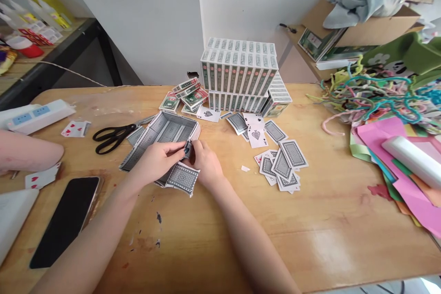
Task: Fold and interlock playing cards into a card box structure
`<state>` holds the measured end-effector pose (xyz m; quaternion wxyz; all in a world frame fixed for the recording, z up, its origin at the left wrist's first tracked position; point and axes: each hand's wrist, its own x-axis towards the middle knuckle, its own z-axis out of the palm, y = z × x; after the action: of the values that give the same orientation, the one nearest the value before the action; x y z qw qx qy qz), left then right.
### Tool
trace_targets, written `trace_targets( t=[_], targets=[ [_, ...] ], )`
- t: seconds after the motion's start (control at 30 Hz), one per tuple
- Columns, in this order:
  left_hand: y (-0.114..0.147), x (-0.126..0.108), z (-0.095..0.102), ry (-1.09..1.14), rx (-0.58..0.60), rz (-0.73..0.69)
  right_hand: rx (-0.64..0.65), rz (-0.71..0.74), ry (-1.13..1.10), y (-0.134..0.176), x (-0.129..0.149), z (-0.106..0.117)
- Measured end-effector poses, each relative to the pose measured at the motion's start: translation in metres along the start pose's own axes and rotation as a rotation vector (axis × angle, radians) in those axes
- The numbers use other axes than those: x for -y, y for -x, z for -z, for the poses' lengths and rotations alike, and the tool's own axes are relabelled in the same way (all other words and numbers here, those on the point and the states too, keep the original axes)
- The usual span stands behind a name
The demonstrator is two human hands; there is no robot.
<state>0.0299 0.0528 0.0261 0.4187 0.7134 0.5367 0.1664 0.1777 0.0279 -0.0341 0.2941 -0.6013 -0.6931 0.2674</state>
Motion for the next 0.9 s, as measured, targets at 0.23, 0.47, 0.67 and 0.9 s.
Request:
trace_targets(
  t=[0.23, 0.47, 0.67, 0.9],
  targets=[
    [0.002, -0.003, -0.001, -0.112, -0.042, -0.017, 0.029, 0.006, 0.071, 0.005, 0.001, 0.005],
    [0.006, -0.009, -0.007, -0.218, -0.083, -0.027, 0.118, 0.114, 0.243, 0.004, 0.006, 0.013],
    [0.008, -0.012, -0.008, -0.299, -0.108, 0.007, 0.139, 0.195, 0.149, 0.007, 0.002, 0.015],
    [0.004, -0.004, 0.004, -0.117, -0.028, 0.0, 0.056, 0.174, 0.048, 0.004, -0.008, 0.01]
  ],
)
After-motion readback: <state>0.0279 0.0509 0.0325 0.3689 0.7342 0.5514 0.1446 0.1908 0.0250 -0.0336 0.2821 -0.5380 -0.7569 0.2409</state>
